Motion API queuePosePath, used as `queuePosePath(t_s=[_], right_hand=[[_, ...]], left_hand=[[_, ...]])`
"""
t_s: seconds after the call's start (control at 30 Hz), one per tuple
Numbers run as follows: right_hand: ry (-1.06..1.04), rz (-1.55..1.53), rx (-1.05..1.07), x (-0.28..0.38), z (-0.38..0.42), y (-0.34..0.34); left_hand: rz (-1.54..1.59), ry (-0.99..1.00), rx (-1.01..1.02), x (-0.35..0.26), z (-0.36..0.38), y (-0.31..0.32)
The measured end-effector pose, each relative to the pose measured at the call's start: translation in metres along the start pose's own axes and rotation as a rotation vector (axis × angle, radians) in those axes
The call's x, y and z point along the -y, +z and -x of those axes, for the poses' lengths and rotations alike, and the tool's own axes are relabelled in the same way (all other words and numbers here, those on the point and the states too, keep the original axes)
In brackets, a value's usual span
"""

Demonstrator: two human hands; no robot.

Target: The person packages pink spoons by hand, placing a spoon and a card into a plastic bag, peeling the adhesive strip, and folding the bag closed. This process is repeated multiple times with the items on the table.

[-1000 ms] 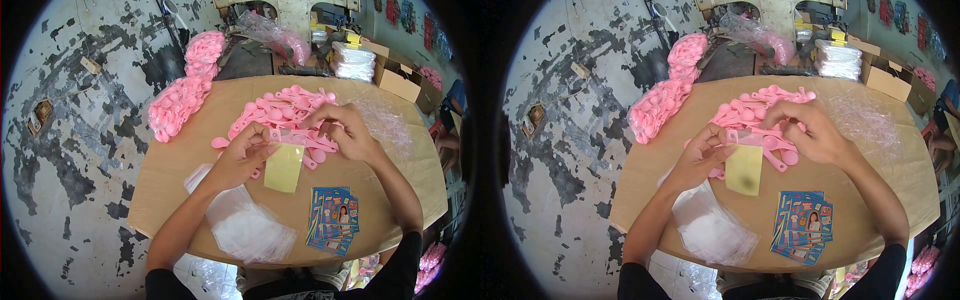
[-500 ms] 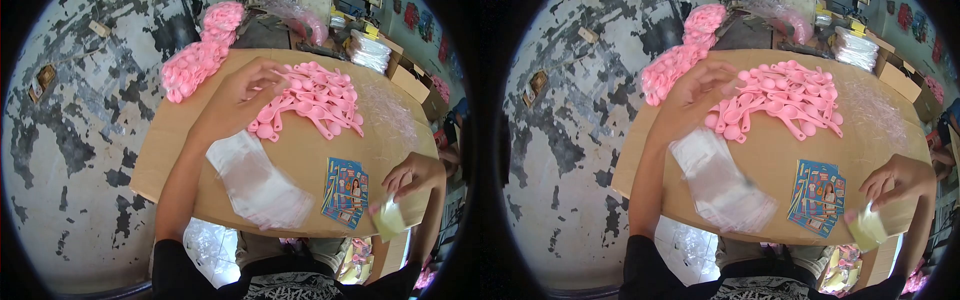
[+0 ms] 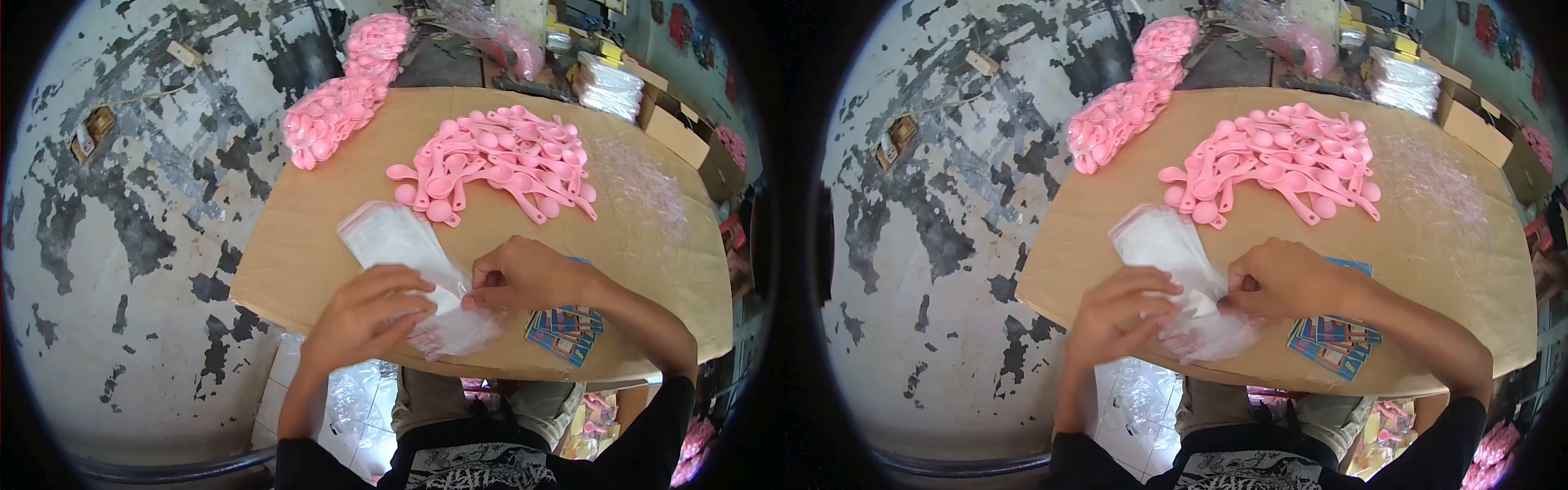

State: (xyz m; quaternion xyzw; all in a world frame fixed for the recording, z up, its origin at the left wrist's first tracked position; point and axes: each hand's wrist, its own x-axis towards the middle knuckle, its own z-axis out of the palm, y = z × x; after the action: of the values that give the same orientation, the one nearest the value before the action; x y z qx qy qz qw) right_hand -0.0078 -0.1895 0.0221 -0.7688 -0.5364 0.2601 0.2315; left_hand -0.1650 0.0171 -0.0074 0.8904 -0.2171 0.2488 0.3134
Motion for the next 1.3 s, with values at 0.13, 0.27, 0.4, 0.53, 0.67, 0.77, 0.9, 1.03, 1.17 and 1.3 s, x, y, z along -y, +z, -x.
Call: queuePosePath(t_s=[0.13,0.27,0.4,0.53,0.67,0.77,0.9,1.03,1.17,1.3], right_hand=[[-0.098,-0.003,-0.061,-0.016,0.000,0.001],[-0.100,-0.047,-0.386,-0.028,0.010,-0.012],[-0.009,-0.331,-0.408,-0.009,0.041,-0.051],[-0.066,-0.378,-0.336,0.003,0.052,-0.041],[-0.011,-0.018,-0.287,-0.005,0.065,-0.053],[-0.083,0.399,-0.040,-0.050,0.089,-0.071],[0.209,0.092,0.072,-0.070,0.075,-0.068],[0.348,0.001,0.251,-0.078,0.058,-0.081],[0.283,-0.066,0.165,-0.085,0.056,-0.079],[0.020,0.039,-0.008,-0.095,0.063,-0.077]], left_hand=[[-0.111,-0.070,0.024,-0.006,0.024,0.014],[-0.149,-0.123,0.099,-0.010,0.026,0.014],[0.083,-0.156,0.161,-0.014,0.002,0.001],[1.162,-0.607,0.088,-0.014,-0.061,0.047],[1.104,-0.443,0.083,0.000,-0.135,0.047],[1.296,-0.400,-0.022,0.029,-0.169,0.049],[1.002,-0.388,0.011,0.041,-0.171,0.049],[0.949,-0.450,-0.073,0.054,-0.153,0.064],[1.007,-0.403,-0.130,0.064,-0.149,0.065],[1.091,-0.476,-0.165,0.062,-0.147,0.071]])
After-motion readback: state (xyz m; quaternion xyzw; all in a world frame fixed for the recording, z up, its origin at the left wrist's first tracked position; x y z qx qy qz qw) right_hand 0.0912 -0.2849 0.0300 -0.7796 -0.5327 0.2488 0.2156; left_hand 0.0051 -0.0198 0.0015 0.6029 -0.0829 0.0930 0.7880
